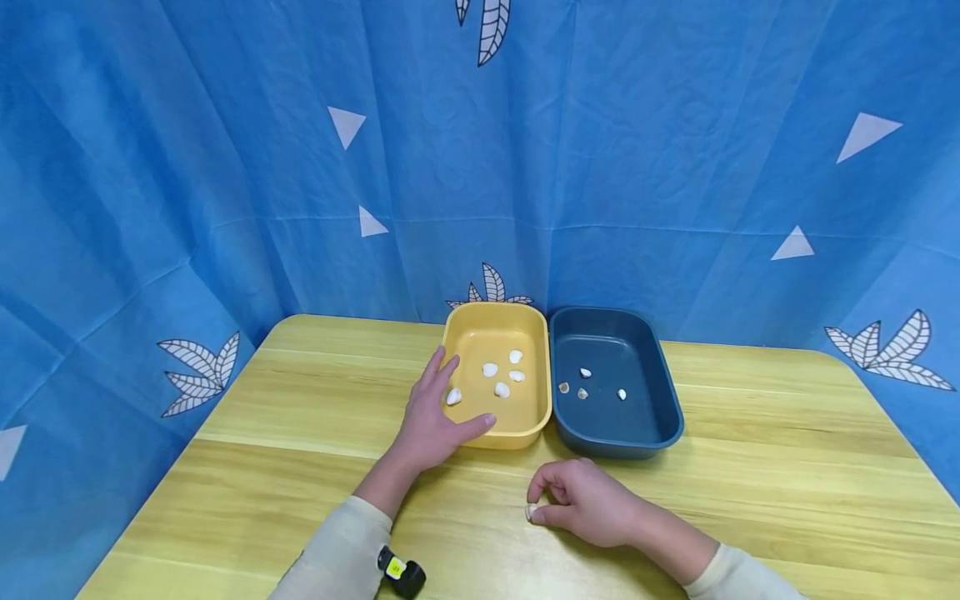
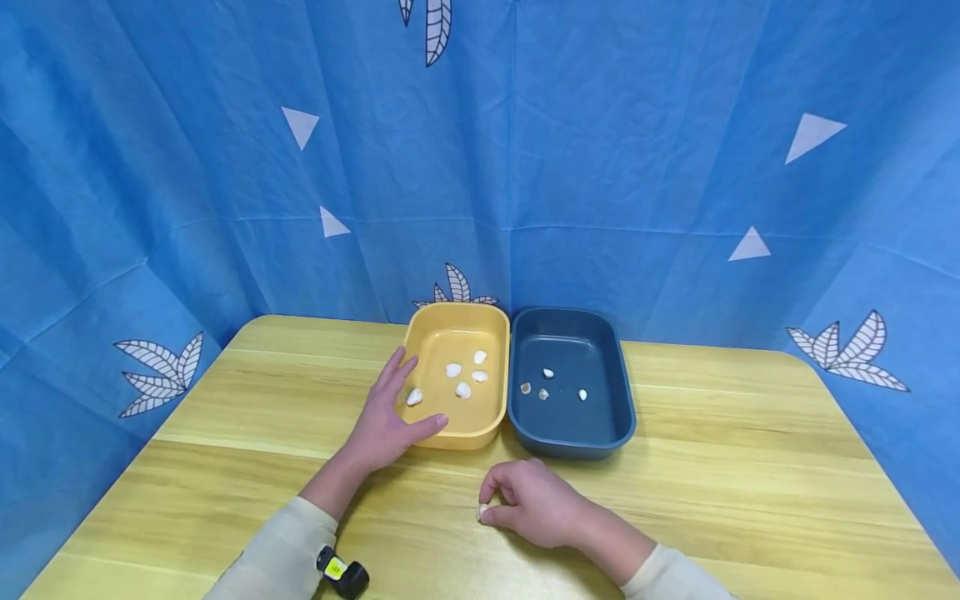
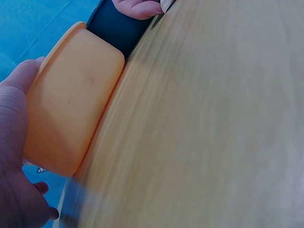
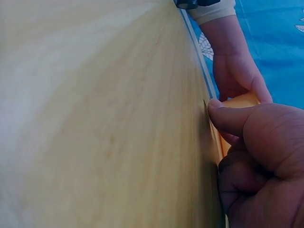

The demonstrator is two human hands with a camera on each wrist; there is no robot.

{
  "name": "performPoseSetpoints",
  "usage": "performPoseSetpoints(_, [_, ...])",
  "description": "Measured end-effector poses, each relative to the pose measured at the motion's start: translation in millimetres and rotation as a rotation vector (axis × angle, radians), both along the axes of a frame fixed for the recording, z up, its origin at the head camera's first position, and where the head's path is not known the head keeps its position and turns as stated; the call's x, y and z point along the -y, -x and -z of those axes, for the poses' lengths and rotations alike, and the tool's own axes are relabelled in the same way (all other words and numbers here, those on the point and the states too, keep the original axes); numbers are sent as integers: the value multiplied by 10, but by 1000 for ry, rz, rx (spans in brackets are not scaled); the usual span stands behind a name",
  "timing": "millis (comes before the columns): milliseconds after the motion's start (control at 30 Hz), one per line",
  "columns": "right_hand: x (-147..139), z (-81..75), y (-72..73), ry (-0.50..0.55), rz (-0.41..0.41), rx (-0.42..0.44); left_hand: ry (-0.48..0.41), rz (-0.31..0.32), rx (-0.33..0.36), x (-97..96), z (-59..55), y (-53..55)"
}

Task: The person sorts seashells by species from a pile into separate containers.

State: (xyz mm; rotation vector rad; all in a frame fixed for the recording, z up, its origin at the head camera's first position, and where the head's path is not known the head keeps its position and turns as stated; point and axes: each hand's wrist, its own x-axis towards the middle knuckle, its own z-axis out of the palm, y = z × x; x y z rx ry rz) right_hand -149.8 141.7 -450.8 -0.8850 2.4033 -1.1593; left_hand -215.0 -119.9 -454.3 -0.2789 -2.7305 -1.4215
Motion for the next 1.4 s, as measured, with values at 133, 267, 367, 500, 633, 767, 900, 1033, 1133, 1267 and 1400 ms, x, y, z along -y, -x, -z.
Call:
performPoseSetpoints(133, [-10, -6, -14, 13, 5, 10, 1, -2, 1, -3, 0, -5])
performPoseSetpoints(267, [-32, -58, -45, 25, 21, 5, 0, 0, -2, -4, 9, -3])
performPoseSetpoints(367, [-55, -129, -70, 27, 32, -7, 1, 1, -7, -1, 13, -2])
performPoseSetpoints(500, [-100, -264, -99, 39, 45, -30, 0, 4, -7, 4, 11, -6])
performPoseSetpoints(633, [-162, -424, -106, 68, 65, -74, -2, 9, -8, 7, 8, -8])
performPoseSetpoints(767, [-227, -576, -77, 98, 97, -113, -10, 11, -7, 9, 12, -5])
performPoseSetpoints(900, [-292, -698, -32, 109, 156, -120, -15, 12, -4, 8, 12, -1])
performPoseSetpoints(1033, [-357, -782, 45, 112, 221, -151, -18, 13, -3, 13, 11, -3])
performPoseSetpoints(1133, [-427, -812, 132, 114, 272, -179, -19, 13, -3, 14, 7, -7])
performPoseSetpoints(1267, [-536, -797, 274, 105, 355, -207, -18, 14, 0, 14, -1, -11])
performPoseSetpoints(1400, [-655, -745, 414, 82, 465, -230, -18, 12, 3, 6, -6, -11])
